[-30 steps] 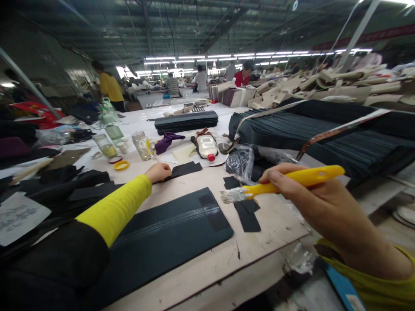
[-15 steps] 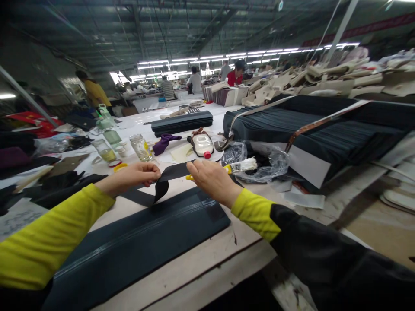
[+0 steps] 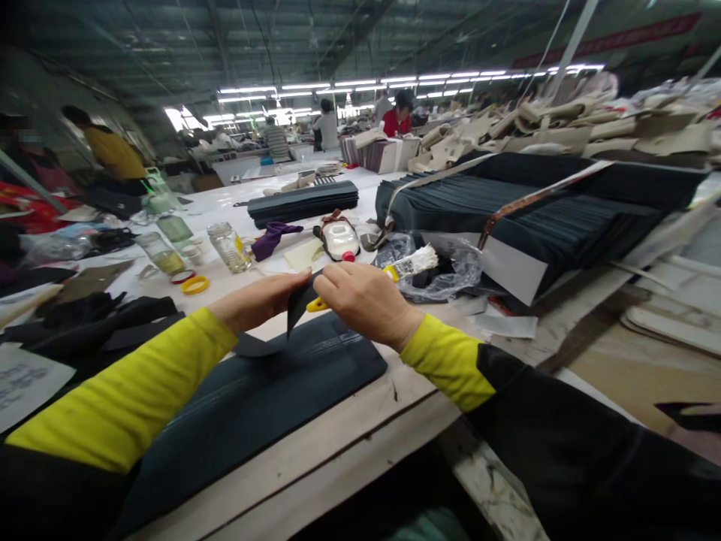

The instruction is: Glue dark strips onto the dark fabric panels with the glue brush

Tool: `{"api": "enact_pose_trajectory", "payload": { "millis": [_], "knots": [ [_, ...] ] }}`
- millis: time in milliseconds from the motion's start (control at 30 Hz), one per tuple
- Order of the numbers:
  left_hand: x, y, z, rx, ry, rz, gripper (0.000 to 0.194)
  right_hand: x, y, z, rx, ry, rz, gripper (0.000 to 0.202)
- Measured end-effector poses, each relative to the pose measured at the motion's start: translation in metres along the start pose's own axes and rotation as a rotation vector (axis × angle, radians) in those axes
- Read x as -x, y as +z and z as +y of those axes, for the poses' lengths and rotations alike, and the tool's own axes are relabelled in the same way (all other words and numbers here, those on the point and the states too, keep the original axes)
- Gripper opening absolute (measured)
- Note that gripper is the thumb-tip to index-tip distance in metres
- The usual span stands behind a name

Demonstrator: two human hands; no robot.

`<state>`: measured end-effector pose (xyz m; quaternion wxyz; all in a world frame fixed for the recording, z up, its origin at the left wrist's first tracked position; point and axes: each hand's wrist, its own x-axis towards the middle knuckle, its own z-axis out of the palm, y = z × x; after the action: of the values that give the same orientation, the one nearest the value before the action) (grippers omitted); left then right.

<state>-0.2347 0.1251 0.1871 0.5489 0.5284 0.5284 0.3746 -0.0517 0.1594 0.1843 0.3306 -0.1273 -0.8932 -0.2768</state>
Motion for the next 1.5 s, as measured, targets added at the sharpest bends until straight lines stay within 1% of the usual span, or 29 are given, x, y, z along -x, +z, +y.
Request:
{"api": "enact_pose_trajectory", "payload": {
  "millis": [67, 167, 233, 300, 400, 533, 700, 967, 1100, 1233, 1500],
  "knots": [
    [-0.001, 0.008, 0.003, 0.026, -0.067, -0.004, 0.034, 0.009, -0.005, 0.0, -0.003, 0.009, -0.052, 0.018],
    [0.0, 0.016, 0.002, -0.079, -0.148, 0.016, 0.036, 0.028, -0.012, -0.001, -0.037, 0.039, -0.189, 0.015],
    [-0.002, 0.021, -0.005, -0.19, -0.205, 0.011, 0.037, 0.044, -0.017, -0.003, -0.052, 0.085, -0.248, 0.013],
    [-0.004, 0.027, -0.014, -0.288, -0.257, 0.003, 0.038, 0.061, -0.021, -0.004, -0.043, 0.149, -0.275, 0.015],
    [-0.007, 0.034, -0.028, -0.373, -0.3, 0.0, 0.04, 0.084, -0.023, -0.01, -0.044, 0.211, -0.33, 0.016],
    [-0.01, 0.042, -0.036, -0.446, -0.322, 0.01, 0.038, 0.1, -0.022, -0.02, -0.091, 0.241, -0.442, 0.017],
    [-0.016, 0.045, -0.041, -0.521, -0.333, 0.04, 0.034, 0.099, -0.017, -0.027, -0.135, 0.239, -0.486, 0.016],
    [-0.025, 0.046, -0.045, -0.661, -0.313, 0.055, 0.03, 0.098, -0.01, -0.031, -0.181, 0.222, -0.55, 0.019],
    [-0.028, 0.046, -0.046, -0.682, -0.318, 0.06, 0.028, 0.097, -0.007, -0.031, -0.182, 0.227, -0.549, 0.014],
    [-0.028, 0.047, -0.046, -0.686, -0.309, 0.064, 0.028, 0.093, -0.005, -0.031, -0.2, 0.233, -0.546, 0.017],
    [-0.028, 0.049, -0.047, -0.714, -0.298, 0.066, 0.027, 0.087, -0.002, -0.03, -0.219, 0.26, -0.598, 0.02]
  ]
}}
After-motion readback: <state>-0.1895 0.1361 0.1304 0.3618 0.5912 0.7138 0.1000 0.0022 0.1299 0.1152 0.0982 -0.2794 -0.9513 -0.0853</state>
